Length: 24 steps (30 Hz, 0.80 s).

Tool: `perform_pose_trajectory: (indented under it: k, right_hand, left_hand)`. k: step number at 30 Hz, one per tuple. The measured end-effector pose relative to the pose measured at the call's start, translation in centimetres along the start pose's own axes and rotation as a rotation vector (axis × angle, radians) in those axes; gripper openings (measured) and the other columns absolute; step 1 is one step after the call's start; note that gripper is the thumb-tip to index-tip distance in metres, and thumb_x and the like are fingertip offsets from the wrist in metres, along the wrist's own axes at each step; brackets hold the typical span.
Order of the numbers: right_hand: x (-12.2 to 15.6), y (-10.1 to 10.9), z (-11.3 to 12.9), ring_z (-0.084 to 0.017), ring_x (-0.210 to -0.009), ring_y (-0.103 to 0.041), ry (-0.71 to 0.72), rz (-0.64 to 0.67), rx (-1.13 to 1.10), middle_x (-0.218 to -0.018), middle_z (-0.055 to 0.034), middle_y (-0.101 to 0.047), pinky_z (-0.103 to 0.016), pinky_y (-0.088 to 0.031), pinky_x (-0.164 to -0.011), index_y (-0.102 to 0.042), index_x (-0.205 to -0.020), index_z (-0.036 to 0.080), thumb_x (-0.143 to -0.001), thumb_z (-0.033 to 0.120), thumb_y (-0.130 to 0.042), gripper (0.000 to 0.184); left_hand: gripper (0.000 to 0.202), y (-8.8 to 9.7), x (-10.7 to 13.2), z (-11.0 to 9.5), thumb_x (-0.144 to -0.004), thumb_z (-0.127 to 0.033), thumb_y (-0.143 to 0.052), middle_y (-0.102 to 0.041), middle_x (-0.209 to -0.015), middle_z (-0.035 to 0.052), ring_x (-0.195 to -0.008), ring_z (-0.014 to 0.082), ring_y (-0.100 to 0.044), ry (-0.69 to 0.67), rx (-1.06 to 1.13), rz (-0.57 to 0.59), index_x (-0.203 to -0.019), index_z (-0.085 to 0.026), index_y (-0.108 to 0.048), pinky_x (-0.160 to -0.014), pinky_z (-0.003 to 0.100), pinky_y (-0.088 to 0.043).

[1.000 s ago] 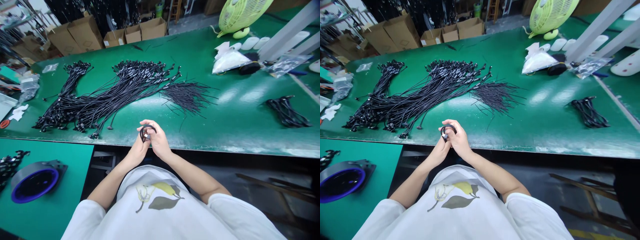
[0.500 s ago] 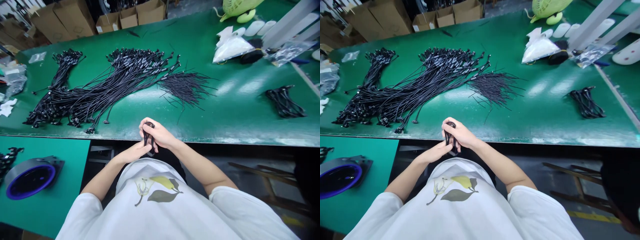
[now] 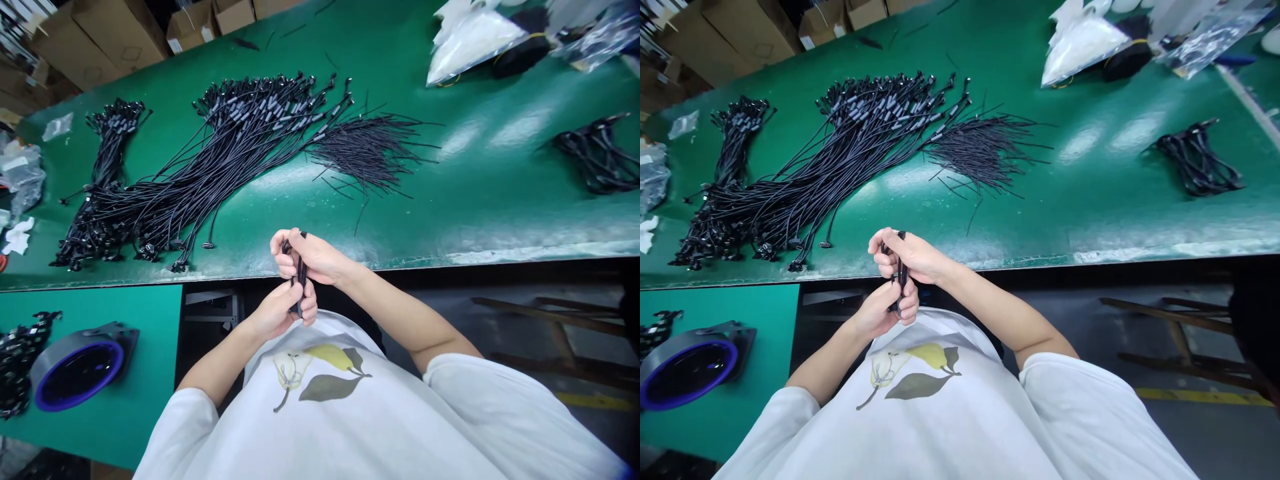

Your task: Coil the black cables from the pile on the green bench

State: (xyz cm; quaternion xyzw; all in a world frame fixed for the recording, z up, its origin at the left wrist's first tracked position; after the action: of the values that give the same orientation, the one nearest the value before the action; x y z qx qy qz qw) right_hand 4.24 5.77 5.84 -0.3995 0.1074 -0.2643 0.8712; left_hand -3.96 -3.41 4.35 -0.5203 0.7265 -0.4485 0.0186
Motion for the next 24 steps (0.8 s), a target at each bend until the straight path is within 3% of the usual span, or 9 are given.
perform_pose_trajectory:
  k: [5,9,11,13,16,18,20,22,24]
  right_hand:
    - [0.0,-0.1,0.4,-0.001,-0.034,-0.022,0.058,-0.001,0.033,-0.045,0.0132,-0.033,-0.014,-0.023,-0.036,-0.051,-0.079,0.017,-0.075,0.070,-0.061,0.053]
    - [0.4,0.4,0.9,-0.004,-0.037,-0.038,0.093,0.061,0.098,-0.048,0.0109,-0.041,-0.017,-0.034,-0.041,-0.049,-0.076,0.018,-0.073,0.069,-0.063,0.053]
    - [0.9,0.9,1.5,-0.007,-0.041,-0.047,0.110,0.075,0.205,-0.049,0.0090,-0.044,-0.020,-0.040,-0.044,-0.050,-0.075,0.018,-0.074,0.068,-0.063,0.052]
    - [1.6,1.6,2.5,-0.012,-0.053,-0.057,0.176,-0.008,0.452,-0.057,0.0042,-0.054,-0.025,-0.047,-0.053,-0.054,-0.079,0.018,-0.078,0.063,-0.062,0.046]
    - [3.3,2.3,4.0,-0.023,-0.095,-0.064,0.397,-0.192,1.024,-0.095,-0.0067,-0.069,-0.040,-0.052,-0.083,-0.063,-0.095,0.020,-0.078,0.050,-0.070,0.035]
    - [4.9,1.9,4.2,-0.027,-0.115,-0.057,0.503,-0.150,1.335,-0.117,-0.0075,-0.066,-0.050,-0.044,-0.099,-0.065,-0.107,0.024,-0.078,0.038,-0.072,0.033]
    - [6.6,1.0,4.0,-0.026,-0.118,-0.057,0.535,-0.004,1.506,-0.123,-0.0054,-0.064,-0.055,-0.038,-0.106,-0.063,-0.115,0.027,-0.085,0.024,-0.064,0.030]
    - [8.1,0.1,3.7,-0.023,-0.116,-0.058,0.566,0.060,1.610,-0.125,-0.0043,-0.063,-0.056,-0.036,-0.108,-0.059,-0.122,0.028,-0.090,0.014,-0.053,0.036]
    - [8.9,-0.3,3.3,-0.023,-0.119,-0.056,0.572,0.035,1.717,-0.130,-0.0051,-0.061,-0.054,-0.036,-0.108,-0.053,-0.130,0.029,-0.092,0.015,-0.048,0.041]
  left_hand:
    - [0.052,-0.5,-0.5,0.0,-0.073,-0.065,-0.066,-0.042,-0.061,-0.0020,-0.053,0.0092,-0.040,-0.028,0.026,-0.003,-0.079,-0.014,-0.056,-0.052,0.024,-0.037]
    - [0.041,-1.0,-0.3,-0.2,-0.069,-0.046,-0.080,-0.045,-0.068,-0.0004,-0.061,0.0103,-0.044,-0.017,0.101,0.010,-0.078,-0.014,-0.057,-0.059,0.025,-0.041]
    - [0.041,-0.9,-0.4,-0.2,-0.067,-0.045,-0.081,-0.045,-0.066,-0.0003,-0.059,0.0107,-0.044,0.015,0.089,0.022,-0.074,-0.015,-0.054,-0.055,0.025,-0.040]
    - [0.038,-0.3,-0.7,-0.2,-0.071,-0.046,-0.077,-0.044,-0.059,-0.0016,-0.053,0.0101,-0.040,0.019,0.014,-0.006,-0.073,-0.015,-0.055,-0.049,0.023,-0.034]
    - [0.027,1.6,-1.6,-1.0,-0.080,-0.041,-0.069,-0.049,-0.056,-0.0013,-0.051,0.0109,-0.040,-0.154,-0.304,-0.201,-0.077,-0.015,-0.062,-0.051,0.023,-0.033]
    - [0.017,2.7,-2.1,-1.8,-0.080,-0.032,-0.068,-0.057,-0.061,0.0010,-0.059,0.0137,-0.047,-0.287,-0.572,-0.323,-0.074,-0.016,-0.066,-0.058,0.023,-0.037]
    - [0.010,3.3,-2.6,-2.4,-0.079,-0.023,-0.068,-0.064,-0.069,0.0026,-0.070,0.0173,-0.053,-0.305,-0.731,-0.339,-0.071,-0.018,-0.068,-0.066,0.024,-0.041]
    - [0.006,3.5,-3.0,-2.7,-0.078,-0.020,-0.069,-0.065,-0.071,0.0022,-0.076,0.0195,-0.057,-0.256,-0.703,-0.313,-0.072,-0.019,-0.070,-0.072,0.025,-0.042]
    - [0.003,3.3,-3.2,-2.9,-0.074,-0.017,-0.072,-0.063,-0.066,0.0006,-0.077,0.0198,-0.059,-0.233,-0.525,-0.337,-0.073,-0.018,-0.069,-0.073,0.025,-0.043]
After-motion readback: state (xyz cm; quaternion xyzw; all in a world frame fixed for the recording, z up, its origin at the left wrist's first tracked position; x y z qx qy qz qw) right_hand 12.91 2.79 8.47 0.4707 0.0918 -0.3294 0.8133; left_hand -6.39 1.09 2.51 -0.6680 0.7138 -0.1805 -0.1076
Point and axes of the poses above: each hand's wrist, its own x-axis away from the middle knuckle, its own y-axis out of the back of the hand, z = x × y, the point moved 2 cm from there along -x, towards the middle knuckle
